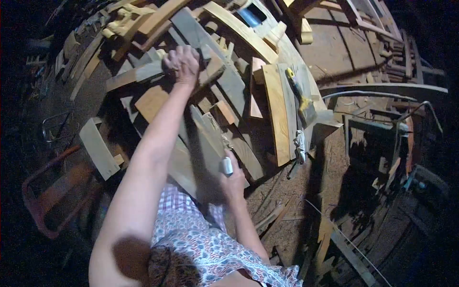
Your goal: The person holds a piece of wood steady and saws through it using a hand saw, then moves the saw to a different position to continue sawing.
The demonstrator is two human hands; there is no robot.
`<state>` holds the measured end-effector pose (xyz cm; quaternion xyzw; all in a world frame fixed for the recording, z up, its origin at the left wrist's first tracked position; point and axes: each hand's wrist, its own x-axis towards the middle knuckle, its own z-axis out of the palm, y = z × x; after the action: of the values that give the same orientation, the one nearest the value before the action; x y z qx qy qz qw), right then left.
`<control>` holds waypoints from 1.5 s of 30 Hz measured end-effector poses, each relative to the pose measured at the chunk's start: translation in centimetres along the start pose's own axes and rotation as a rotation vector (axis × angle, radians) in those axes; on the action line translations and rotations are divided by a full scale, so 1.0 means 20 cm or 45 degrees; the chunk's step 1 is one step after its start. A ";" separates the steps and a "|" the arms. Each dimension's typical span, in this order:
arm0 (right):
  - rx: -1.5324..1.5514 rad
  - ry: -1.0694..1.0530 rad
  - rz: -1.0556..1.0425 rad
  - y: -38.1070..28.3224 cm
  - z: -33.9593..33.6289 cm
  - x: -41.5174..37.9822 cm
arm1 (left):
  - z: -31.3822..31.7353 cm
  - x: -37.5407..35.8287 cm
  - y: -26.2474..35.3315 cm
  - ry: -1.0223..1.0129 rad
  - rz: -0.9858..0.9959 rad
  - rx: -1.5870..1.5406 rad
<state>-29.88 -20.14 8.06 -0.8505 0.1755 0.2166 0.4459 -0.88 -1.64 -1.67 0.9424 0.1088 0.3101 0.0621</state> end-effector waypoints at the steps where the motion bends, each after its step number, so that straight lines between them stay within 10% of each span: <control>1: 0.106 0.027 -0.070 -0.02 0.00 0.00 | 0.01 0.00 -0.02 0.034 0.071 0.032; 39: 0.140 0.008 -0.253 0.12 -0.16 -0.11 | 0.09 0.01 -0.08 0.259 0.279 0.154; 45: 0.071 -0.044 -0.372 -0.09 -0.09 0.38 | 0.12 0.01 -0.09 0.264 0.242 0.224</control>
<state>-22.24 -21.53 6.17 -0.8505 0.0482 0.1589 0.4991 0.34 0.03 -3.74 0.9133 0.0518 0.3993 -0.0617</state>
